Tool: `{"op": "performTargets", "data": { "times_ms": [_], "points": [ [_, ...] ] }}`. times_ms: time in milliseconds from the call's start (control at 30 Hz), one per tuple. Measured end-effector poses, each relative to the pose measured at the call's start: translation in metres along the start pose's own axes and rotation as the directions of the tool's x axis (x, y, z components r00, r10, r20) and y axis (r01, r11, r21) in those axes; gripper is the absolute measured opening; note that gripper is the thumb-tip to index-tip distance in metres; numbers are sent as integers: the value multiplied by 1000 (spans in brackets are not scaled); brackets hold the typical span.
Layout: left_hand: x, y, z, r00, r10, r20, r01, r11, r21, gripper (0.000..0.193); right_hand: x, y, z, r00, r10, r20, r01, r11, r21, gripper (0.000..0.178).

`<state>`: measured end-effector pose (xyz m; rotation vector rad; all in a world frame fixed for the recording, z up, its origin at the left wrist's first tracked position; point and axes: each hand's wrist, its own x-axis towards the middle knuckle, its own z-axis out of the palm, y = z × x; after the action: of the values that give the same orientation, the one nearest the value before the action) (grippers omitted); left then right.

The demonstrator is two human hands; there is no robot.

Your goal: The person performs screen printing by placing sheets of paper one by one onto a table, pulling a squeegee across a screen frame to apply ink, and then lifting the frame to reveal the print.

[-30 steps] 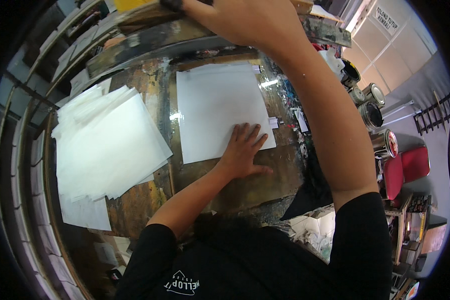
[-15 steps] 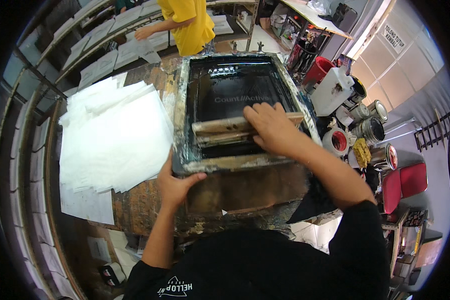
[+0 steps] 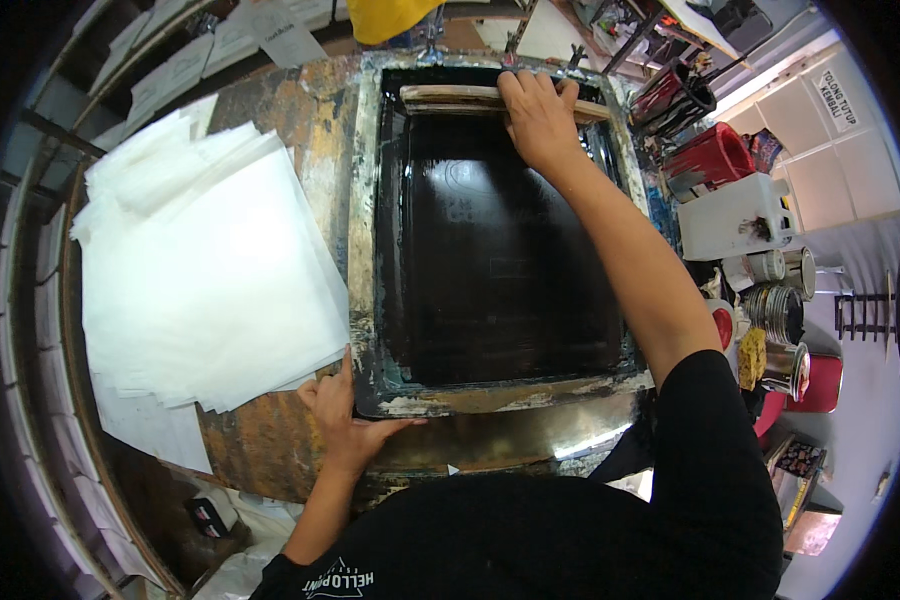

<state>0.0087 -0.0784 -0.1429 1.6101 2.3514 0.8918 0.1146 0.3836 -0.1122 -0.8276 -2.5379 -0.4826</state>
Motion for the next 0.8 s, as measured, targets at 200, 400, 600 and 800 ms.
{"op": "performTargets", "data": {
  "times_ms": [200,400,600,800],
  "points": [
    [-1,-3,0,1000,-21,5,21,994,104,130,-26,-21,-9,999,32,-23,-33,999,-12,46],
    [-5,-4,4,997,-77,25,74,991,109,124,-61,-39,-34,1000,20,-23,-20,999,-30,45],
    [-3,1,4,999,-6,-48,12,990,139,121,-162,-86,-112,989,39,142,-48,997,62,34],
    [-5,4,4,996,-41,-81,50,993,107,117,-217,-126,-196,949,38,314,-79,990,120,26]
  ]
}}
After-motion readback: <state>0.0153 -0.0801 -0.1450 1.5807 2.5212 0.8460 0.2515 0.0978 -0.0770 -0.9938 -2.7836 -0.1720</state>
